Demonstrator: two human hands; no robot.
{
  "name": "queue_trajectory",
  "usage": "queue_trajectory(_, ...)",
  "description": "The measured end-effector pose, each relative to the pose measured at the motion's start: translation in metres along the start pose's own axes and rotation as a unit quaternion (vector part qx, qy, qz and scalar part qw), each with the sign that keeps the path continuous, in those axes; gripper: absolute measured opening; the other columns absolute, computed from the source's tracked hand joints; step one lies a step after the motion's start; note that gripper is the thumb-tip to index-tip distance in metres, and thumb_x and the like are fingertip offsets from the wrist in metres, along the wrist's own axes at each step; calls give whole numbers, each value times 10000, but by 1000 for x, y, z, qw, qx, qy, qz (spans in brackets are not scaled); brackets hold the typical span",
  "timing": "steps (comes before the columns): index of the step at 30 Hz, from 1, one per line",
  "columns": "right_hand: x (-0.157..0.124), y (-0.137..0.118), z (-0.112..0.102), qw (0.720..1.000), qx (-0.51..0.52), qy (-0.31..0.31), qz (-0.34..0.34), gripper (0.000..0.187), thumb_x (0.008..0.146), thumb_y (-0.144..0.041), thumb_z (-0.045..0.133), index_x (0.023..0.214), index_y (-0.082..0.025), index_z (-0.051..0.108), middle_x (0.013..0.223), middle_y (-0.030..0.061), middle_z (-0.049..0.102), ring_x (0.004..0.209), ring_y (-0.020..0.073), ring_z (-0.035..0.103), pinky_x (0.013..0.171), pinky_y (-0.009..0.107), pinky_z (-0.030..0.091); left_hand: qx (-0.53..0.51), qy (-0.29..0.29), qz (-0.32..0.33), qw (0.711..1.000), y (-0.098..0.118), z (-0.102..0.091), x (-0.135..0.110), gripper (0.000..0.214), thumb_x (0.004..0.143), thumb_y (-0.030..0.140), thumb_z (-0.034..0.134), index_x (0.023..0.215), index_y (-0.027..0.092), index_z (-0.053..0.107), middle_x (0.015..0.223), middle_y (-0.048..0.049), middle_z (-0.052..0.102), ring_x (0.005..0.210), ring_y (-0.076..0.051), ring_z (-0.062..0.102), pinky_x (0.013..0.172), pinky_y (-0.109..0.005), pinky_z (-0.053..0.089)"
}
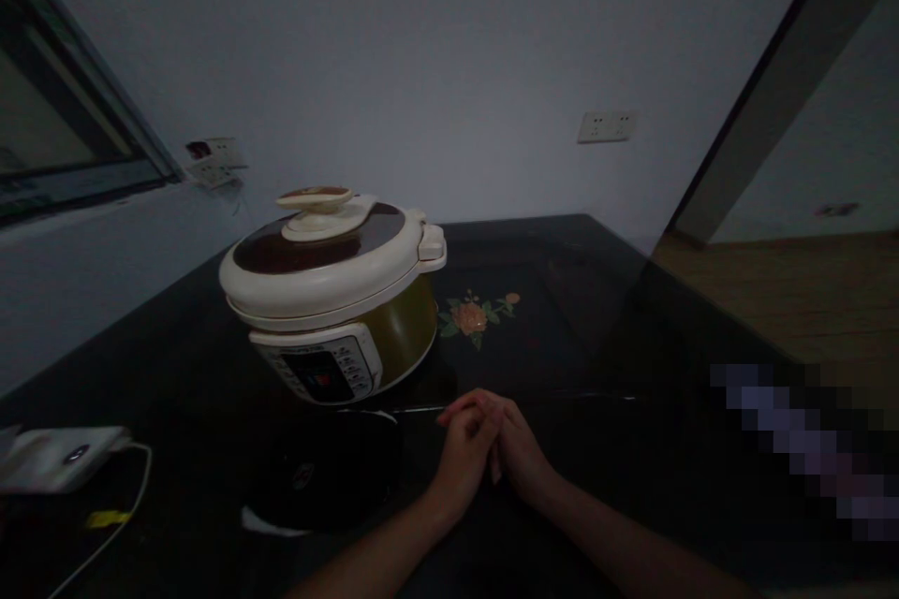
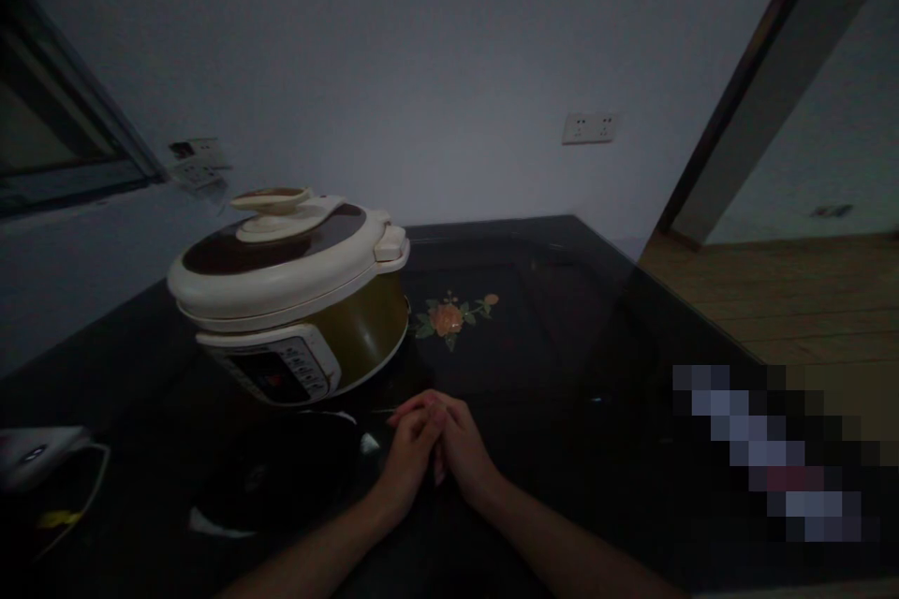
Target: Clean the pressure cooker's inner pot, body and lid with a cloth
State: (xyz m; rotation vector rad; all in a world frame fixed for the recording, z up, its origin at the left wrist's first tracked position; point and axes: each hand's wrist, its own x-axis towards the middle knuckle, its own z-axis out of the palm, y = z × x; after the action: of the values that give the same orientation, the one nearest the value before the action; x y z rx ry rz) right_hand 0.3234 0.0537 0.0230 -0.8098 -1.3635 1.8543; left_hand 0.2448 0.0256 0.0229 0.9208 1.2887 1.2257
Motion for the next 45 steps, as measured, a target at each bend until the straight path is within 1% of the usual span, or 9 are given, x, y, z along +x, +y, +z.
queue_trajectory(6, 0, 0, -1, 1000, 5, 0, -7, 540, 845, -628, 466, 886, -138, 690, 905, 100, 701, 386, 50, 483, 290, 136, 318, 4, -5, 8, 1000, 3, 0, -2, 678, 564, 878, 503, 460, 215, 412, 333, 38, 390, 297, -87, 365, 357, -233, 281)
queue_trajectory(12, -1, 0, 0, 1000, 5, 4, 8, 553, 836, -639, 465, 900, -134, 683, 871, 94, 706, 341, 41, 438, 276, 139, 298, -5, 2, 2, 1000, 3, 0, -2, 669, 553, 875, 520, 490, 215, 424, 332, 47, 388, 290, -89, 358, 350, -232, 283)
queue_trajectory(16, 0, -1, 1, 1000, 1, 6, 3, 541, 835, -633, 472, 872, -138, 685, 878, 91, 703, 374, 48, 467, 280, 130, 295, 0, 0, 6, 1000, 2, 0, -1, 675, 553, 880, 509, 476, 216, 419, 327, 43, 383, 288, -88, 355, 348, -233, 281)
queue_trajectory(21, 1, -1, 0, 1000, -1, 0, 2, 553, 845, -637, 452, 885, -137, 684, 877, 95, 703, 359, 45, 449, 278, 136, 293, 3, 1, 2, 1000, 2, 0, -1, 681, 543, 886, 508, 458, 217, 414, 322, 39, 379, 285, -86, 350, 344, -232, 264)
queue_trajectory(27, -1, -3, 1, 1000, 1, 6, -7, 535, 835, -631, 468, 874, -146, 690, 894, 104, 698, 429, 69, 508, 288, 127, 288, 10, 1, 6, 1000, 4, 0, -2, 688, 540, 897, 490, 444, 221, 404, 323, 42, 369, 289, -83, 340, 344, -232, 258)
queue_trajectory(37, 0, 0, 1, 1000, -10, 8, 1, 561, 837, -649, 445, 881, -141, 680, 915, 113, 710, 372, 55, 463, 284, 145, 297, -1, 4, 5, 1000, 0, 0, -1, 674, 549, 878, 518, 464, 217, 418, 326, 43, 378, 288, -85, 348, 345, -232, 269)
queue_trajectory(45, 1, 0, 0, 1000, -3, 1, -11, 528, 845, -618, 454, 872, -143, 684, 884, 100, 702, 396, 67, 495, 288, 146, 304, 3, -3, 15, 1000, 1, 0, -2, 665, 594, 861, 505, 453, 217, 409, 329, 40, 377, 296, -84, 348, 354, -231, 266)
